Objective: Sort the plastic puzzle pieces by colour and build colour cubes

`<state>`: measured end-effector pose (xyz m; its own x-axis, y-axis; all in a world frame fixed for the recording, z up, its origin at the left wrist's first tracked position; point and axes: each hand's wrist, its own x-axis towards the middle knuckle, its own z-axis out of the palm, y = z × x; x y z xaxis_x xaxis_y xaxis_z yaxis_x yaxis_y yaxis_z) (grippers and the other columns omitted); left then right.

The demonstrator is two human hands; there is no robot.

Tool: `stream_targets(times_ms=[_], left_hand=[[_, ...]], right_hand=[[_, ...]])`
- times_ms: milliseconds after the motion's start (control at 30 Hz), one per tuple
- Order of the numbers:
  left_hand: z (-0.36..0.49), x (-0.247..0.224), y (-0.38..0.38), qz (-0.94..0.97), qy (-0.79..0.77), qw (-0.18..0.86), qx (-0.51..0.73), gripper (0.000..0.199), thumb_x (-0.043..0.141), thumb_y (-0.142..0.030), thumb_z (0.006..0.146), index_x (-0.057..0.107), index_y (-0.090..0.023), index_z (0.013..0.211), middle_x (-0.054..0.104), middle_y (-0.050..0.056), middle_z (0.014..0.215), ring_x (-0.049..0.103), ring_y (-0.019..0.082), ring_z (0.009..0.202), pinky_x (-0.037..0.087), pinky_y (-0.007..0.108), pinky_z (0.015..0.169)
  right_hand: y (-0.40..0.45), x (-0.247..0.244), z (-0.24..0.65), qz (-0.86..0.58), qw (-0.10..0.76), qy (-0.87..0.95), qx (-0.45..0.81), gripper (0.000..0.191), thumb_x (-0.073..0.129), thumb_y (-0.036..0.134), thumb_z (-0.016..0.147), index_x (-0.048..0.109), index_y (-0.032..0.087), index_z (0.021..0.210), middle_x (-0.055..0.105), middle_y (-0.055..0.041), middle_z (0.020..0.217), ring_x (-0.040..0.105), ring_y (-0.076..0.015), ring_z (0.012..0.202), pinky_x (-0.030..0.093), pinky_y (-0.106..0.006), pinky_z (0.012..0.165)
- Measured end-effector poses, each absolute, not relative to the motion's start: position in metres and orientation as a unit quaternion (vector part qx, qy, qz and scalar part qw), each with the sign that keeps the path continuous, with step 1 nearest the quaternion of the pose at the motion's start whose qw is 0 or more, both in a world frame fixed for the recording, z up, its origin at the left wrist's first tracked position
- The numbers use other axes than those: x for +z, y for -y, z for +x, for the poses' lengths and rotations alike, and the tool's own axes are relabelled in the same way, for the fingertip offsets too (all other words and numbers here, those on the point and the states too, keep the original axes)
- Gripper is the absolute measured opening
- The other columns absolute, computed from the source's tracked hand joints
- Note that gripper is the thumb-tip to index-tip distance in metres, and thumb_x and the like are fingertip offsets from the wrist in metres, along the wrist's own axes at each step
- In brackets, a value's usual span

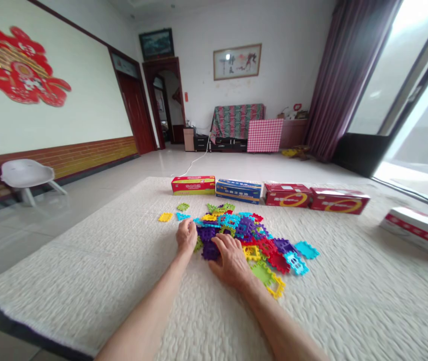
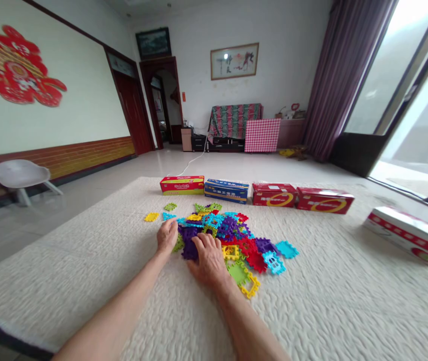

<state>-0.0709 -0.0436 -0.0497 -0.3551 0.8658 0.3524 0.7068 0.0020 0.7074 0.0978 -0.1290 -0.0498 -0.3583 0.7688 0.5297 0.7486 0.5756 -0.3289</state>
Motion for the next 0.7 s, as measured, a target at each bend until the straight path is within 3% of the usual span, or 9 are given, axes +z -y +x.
stream_targets(times_ms=[167,333,433,533,700], left_hand=[[-0.046,-0.044,0.031,0.547,-0.686,0.111,0.466,0.031,0.042,-0.025,0.090,0.068,-0.018,0.106,0.070,0.008,0.111,0.063,0.019,0.105,0.047,0.027,0.092],[-0.031,-0.031,0.024,0.614,-0.583,0.152,0.510,0.031,0.042,-0.028,0.090,0.069,-0.019,0.104,0.071,0.006,0.106,0.064,0.017,0.101,0.048,0.026,0.090],[-0.048,-0.023,0.009,0.660,-0.572,0.091,0.479,0.032,0.041,-0.028,0.090,0.069,-0.020,0.104,0.070,0.005,0.110,0.063,0.017,0.104,0.046,0.025,0.094],[-0.085,-0.020,-0.017,0.639,-0.669,0.017,0.380,0.034,0.040,-0.027,0.090,0.068,-0.022,0.107,0.067,0.004,0.118,0.058,0.017,0.112,0.042,0.025,0.097],[-0.148,-0.026,-0.051,0.554,-0.767,0.024,0.322,0.035,0.043,-0.030,0.085,0.067,-0.020,0.108,0.064,0.013,0.121,0.056,0.030,0.114,0.044,0.043,0.093]], right_hand=[[0.117,-0.050,0.100,-0.498,0.369,0.785,-0.018,0.049,0.056,0.012,0.075,0.052,0.017,0.124,0.053,-0.0130,0.129,0.043,-0.0277,0.119,0.037,-0.043,0.096],[0.112,-0.049,0.103,-0.526,0.414,0.741,-0.050,0.038,0.045,0.010,0.084,0.054,0.018,0.120,0.055,-0.0128,0.126,0.047,-0.0260,0.115,0.038,-0.042,0.093],[0.111,-0.048,0.106,-0.522,0.441,0.727,-0.067,0.038,0.041,0.008,0.085,0.054,0.019,0.120,0.055,-0.0118,0.126,0.047,-0.0251,0.116,0.037,-0.043,0.095],[0.112,-0.049,0.105,-0.495,0.439,0.747,-0.059,0.036,0.045,0.010,0.084,0.055,0.021,0.117,0.058,-0.0094,0.122,0.046,-0.0254,0.118,0.033,-0.047,0.100],[0.116,-0.053,0.100,-0.478,0.436,0.762,-0.020,0.035,0.050,0.014,0.081,0.056,0.024,0.113,0.061,-0.0076,0.118,0.048,-0.0264,0.115,0.027,-0.052,0.104]])
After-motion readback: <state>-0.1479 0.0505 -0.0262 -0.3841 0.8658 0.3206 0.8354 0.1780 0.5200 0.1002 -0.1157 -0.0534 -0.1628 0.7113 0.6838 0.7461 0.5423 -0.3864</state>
